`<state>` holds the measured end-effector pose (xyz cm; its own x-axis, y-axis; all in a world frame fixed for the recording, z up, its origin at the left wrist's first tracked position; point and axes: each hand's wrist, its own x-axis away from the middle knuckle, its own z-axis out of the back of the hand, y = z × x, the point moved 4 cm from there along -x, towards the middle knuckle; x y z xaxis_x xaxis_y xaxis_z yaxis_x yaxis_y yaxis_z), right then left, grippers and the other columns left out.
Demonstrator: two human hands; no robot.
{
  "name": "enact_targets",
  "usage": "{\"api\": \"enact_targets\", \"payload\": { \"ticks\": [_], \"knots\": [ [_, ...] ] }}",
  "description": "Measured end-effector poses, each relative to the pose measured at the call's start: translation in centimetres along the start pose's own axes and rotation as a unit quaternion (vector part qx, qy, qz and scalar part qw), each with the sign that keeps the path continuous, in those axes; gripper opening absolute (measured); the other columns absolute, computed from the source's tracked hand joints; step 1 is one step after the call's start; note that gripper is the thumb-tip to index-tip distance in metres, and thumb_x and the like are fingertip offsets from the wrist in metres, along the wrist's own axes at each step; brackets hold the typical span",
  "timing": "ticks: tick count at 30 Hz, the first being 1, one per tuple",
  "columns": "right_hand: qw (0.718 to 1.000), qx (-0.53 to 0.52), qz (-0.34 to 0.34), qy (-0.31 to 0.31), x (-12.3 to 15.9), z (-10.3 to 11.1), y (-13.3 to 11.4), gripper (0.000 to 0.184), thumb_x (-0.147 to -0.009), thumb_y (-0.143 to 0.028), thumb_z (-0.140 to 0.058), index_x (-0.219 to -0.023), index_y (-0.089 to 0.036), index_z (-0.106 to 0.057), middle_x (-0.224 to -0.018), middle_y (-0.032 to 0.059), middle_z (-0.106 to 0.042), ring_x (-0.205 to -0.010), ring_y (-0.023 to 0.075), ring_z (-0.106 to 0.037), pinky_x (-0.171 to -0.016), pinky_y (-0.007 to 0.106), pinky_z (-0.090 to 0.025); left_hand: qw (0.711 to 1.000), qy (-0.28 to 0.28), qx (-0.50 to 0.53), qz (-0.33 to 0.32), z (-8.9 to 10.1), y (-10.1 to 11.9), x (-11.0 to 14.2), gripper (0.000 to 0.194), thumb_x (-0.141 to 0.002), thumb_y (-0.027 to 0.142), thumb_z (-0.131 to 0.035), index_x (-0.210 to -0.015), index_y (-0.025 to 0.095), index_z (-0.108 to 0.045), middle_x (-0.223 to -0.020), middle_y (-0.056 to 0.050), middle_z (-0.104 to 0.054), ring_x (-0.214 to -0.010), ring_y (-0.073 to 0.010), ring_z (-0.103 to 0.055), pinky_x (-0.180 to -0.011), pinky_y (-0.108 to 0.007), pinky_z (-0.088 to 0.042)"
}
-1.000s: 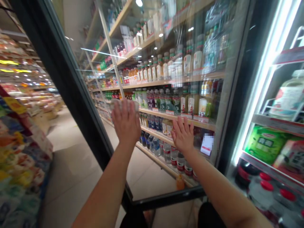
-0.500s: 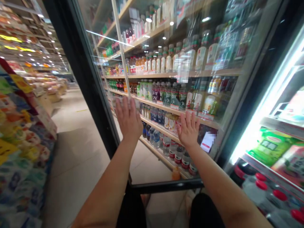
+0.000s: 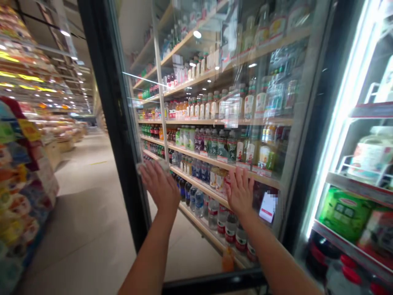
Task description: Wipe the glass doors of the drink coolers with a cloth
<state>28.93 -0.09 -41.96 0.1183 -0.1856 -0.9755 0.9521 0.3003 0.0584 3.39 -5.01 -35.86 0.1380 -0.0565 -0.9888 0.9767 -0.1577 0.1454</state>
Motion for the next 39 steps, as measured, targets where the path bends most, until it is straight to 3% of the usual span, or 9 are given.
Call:
{"api": "enact_targets", "payload": {
  "ticks": [3, 7, 9, 15, 18, 22, 28, 35, 39],
  "knots": [
    [1.0, -0.001, -0.004, 0.0, 0.0, -0.1, -0.2, 0.064, -0.106, -0.032, -0.041, -0.164, -0.023, -0.017, -0.158, 0.0139, -0.043, -0.152, 0.0319, -0.03, -0.124, 0.057, -0.016, 1.0, -0.003, 0.023, 0.013, -1.4, 2.9, -3.9, 0.068, -0.102, 0.013, -0.042, -0.165, 0.012, -0.015, -0.167, -0.02, -0.014, -0.155, -0.0375, -0.001, -0.122, -0.068, -0.016],
    [1.0, 0.001, -0.001, 0.006, 0.0, 0.0, -0.2, 0.059, -0.106, -0.032, -0.041, -0.162, -0.02, -0.026, -0.157, 0.0146, -0.045, -0.153, 0.0316, -0.026, -0.124, 0.056, -0.015, 0.978, -0.085, 0.083, -0.169, -3.3, 11.3, 0.9, 0.059, -0.1, 0.01, -0.043, -0.159, 0.012, -0.035, -0.161, -0.014, -0.035, -0.155, -0.0283, -0.01, -0.127, -0.054, -0.02],
    [1.0, -0.001, 0.003, 0.009, 0.1, 0.1, -0.1, 0.058, -0.106, -0.031, -0.042, -0.161, -0.018, -0.029, -0.157, 0.0149, -0.044, -0.154, 0.031, -0.024, -0.125, 0.055, -0.015, 0.966, -0.101, 0.096, -0.22, -3.4, 12.6, 3.1, 0.052, -0.101, 0.011, -0.042, -0.152, 0.018, -0.047, -0.152, -0.007, -0.051, -0.152, -0.0203, -0.025, -0.127, -0.04, -0.024],
    [1.0, -0.006, 0.009, -0.001, 0.8, 0.1, 0.2, 0.062, -0.106, -0.032, -0.043, -0.163, -0.019, -0.023, -0.156, 0.0147, -0.045, -0.152, 0.03, -0.03, -0.125, 0.054, -0.015, 0.998, -0.047, 0.017, -0.041, -0.5, 2.7, 1.4, 0.059, -0.105, 0.017, -0.041, -0.161, 0.008, -0.026, -0.162, -0.023, -0.028, -0.155, -0.0349, -0.009, -0.123, -0.061, -0.021],
    [1.0, -0.007, 0.001, 0.006, 1.1, 0.1, 0.2, 0.066, -0.106, -0.034, -0.043, -0.164, -0.02, -0.015, -0.157, 0.0148, -0.043, -0.153, 0.0298, -0.027, -0.125, 0.054, -0.015, 1.0, -0.026, -0.005, 0.002, 1.0, 0.3, 5.4, 0.061, -0.106, 0.017, -0.038, -0.162, 0.005, -0.019, -0.161, -0.029, -0.024, -0.154, -0.0374, -0.007, -0.121, -0.066, -0.021],
    [1.0, 0.0, -0.001, 0.003, 1.4, -0.1, 0.2, 0.063, -0.108, -0.035, -0.038, -0.164, -0.018, -0.017, -0.159, 0.0151, -0.041, -0.155, 0.0294, -0.022, -0.126, 0.053, -0.013, 0.996, -0.07, 0.016, -0.047, 0.8, 1.9, 9.8, 0.057, -0.104, 0.015, -0.042, -0.159, 0.007, -0.031, -0.155, -0.026, -0.04, -0.153, -0.0348, -0.017, -0.122, -0.057, -0.028],
    [1.0, 0.008, -0.004, 0.018, 1.3, 0.0, 0.2, 0.059, -0.108, -0.036, -0.037, -0.162, -0.015, -0.026, -0.158, 0.0159, -0.043, -0.156, 0.0276, -0.018, -0.126, 0.052, -0.012, 0.995, -0.082, 0.057, 0.001, -0.9, 3.2, 0.5, 0.06, -0.102, 0.019, -0.037, -0.16, 0.005, -0.029, -0.165, -0.02, -0.019, -0.155, -0.0345, -0.003, -0.126, -0.061, -0.01],
    [1.0, 0.026, -0.007, -0.006, 1.6, 0.0, 0.2, 0.054, -0.108, -0.036, -0.034, -0.157, -0.015, -0.039, -0.156, 0.0161, -0.045, -0.154, 0.0285, -0.023, -0.125, 0.054, -0.015, 0.979, -0.126, 0.092, -0.128, -1.8, 7.6, 5.6, 0.051, -0.102, 0.017, -0.041, -0.153, 0.021, -0.046, -0.155, -0.009, -0.047, -0.153, -0.0219, -0.018, -0.128, -0.046, -0.021],
    [1.0, -0.003, -0.01, -0.003, 0.5, 1.2, 0.0, 0.054, -0.106, -0.035, -0.041, -0.156, -0.015, -0.04, -0.155, 0.0167, -0.045, -0.154, 0.0295, -0.022, -0.124, 0.054, -0.021, 0.986, -0.115, 0.076, -0.088, -1.4, 6.6, 0.3, 0.055, -0.102, 0.019, -0.042, -0.156, 0.013, -0.039, -0.163, -0.014, -0.03, -0.155, -0.0265, -0.006, -0.128, -0.054, -0.013]
  ]
}}
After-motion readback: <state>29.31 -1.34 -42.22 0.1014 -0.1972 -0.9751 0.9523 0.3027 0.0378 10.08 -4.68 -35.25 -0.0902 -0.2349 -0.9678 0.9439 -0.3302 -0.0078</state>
